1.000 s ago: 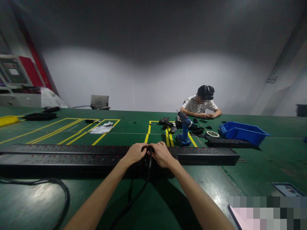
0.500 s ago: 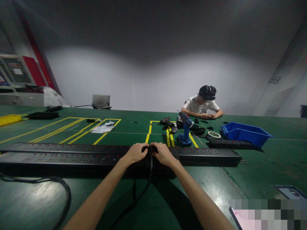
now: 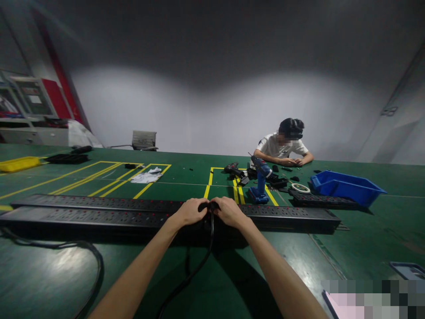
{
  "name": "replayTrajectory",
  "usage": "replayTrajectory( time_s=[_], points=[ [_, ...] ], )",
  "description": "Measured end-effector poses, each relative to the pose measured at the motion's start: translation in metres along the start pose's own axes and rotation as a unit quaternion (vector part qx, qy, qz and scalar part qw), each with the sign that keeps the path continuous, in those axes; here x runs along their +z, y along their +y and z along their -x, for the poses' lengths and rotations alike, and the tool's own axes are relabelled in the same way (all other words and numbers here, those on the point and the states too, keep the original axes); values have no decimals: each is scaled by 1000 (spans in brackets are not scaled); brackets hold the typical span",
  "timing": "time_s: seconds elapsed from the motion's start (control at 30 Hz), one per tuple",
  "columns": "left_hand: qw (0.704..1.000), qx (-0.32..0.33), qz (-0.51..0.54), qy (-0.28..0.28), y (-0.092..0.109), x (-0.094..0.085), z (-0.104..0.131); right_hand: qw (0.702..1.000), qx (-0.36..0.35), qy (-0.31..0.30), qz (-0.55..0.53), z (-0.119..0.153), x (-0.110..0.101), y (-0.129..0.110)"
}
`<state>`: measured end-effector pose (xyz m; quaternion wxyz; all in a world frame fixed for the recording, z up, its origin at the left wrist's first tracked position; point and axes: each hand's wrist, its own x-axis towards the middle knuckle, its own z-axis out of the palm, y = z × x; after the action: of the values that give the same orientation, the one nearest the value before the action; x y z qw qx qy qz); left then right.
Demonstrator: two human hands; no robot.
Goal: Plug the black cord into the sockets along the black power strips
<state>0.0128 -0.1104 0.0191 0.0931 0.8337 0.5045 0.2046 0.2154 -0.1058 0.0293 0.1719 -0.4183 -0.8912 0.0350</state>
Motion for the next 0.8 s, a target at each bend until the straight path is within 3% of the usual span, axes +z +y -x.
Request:
replayTrajectory(
  time_s=[0.33,0.53,0.8],
  points=[
    [1000,-18,3,-8,2,-3,0,989,17,-27,-144,-14,-13,9],
    [1000,-8,9,4,2,-3,2,968,16,13,-251,-5,-2,6],
    [1000,-5,18,10,4,-2,3,963,17,41,-267,5,8,2]
  ],
)
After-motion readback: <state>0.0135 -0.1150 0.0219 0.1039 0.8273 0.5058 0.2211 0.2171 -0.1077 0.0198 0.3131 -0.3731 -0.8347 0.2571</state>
